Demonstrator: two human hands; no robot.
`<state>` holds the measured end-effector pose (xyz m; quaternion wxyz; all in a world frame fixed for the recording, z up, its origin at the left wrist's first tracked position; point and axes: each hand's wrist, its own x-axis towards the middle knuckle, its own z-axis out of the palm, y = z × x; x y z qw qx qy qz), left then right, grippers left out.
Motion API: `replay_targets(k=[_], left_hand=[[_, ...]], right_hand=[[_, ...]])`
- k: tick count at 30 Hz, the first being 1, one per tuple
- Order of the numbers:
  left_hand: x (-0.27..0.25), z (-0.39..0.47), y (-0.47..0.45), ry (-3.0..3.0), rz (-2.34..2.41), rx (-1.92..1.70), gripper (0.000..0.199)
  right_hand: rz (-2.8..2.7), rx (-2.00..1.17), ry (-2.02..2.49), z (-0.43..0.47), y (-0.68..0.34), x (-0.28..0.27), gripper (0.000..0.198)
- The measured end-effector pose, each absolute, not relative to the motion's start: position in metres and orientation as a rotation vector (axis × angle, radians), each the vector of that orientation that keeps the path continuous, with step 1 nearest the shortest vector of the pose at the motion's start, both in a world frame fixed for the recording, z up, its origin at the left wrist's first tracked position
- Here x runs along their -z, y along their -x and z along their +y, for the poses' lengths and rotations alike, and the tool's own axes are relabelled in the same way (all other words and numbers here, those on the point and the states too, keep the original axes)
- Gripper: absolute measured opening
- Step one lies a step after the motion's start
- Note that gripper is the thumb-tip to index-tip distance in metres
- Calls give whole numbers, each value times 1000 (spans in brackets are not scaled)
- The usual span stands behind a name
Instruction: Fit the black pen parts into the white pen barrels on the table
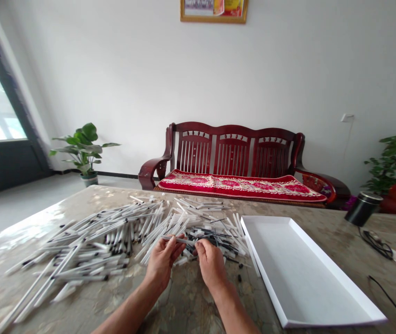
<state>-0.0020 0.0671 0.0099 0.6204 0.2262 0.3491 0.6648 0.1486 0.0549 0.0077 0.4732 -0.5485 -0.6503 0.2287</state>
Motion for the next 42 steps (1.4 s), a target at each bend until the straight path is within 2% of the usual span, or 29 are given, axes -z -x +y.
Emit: replay_targets(k=[5,11,15,22,27,32,36,42], left_hand=[[-8,71,4,-482,811,-1560,28],[-9,74,8,-428,830,-1592,17],[-8,73,7,-456,831,-1573,20],[-7,73,4,-512,825,-1559,29],[-19,86,27,-495,935,-1798,31],[-20,100,59,-693,1294,-2038,35],[-14,104,70,-1023,1626,-1929,40],[-16,101,68,-1359,1950,-1573,33]], right_hand=[[-1573,-509,1360,58,-150,-7,20],[-1598,-284,1433,61,-156,-4,21],[-1595,-172,1456,59,-156,-5,26],[-1598,-172,1311,58,-155,-8,21],[-1413,-114,1393,65,-174,-3,27],[-1336,-89,1551,68,-188,-1,31],[-1401,-74,1663,66,-189,-3,29],[-1433,-22,1735,63,-189,-4,28]])
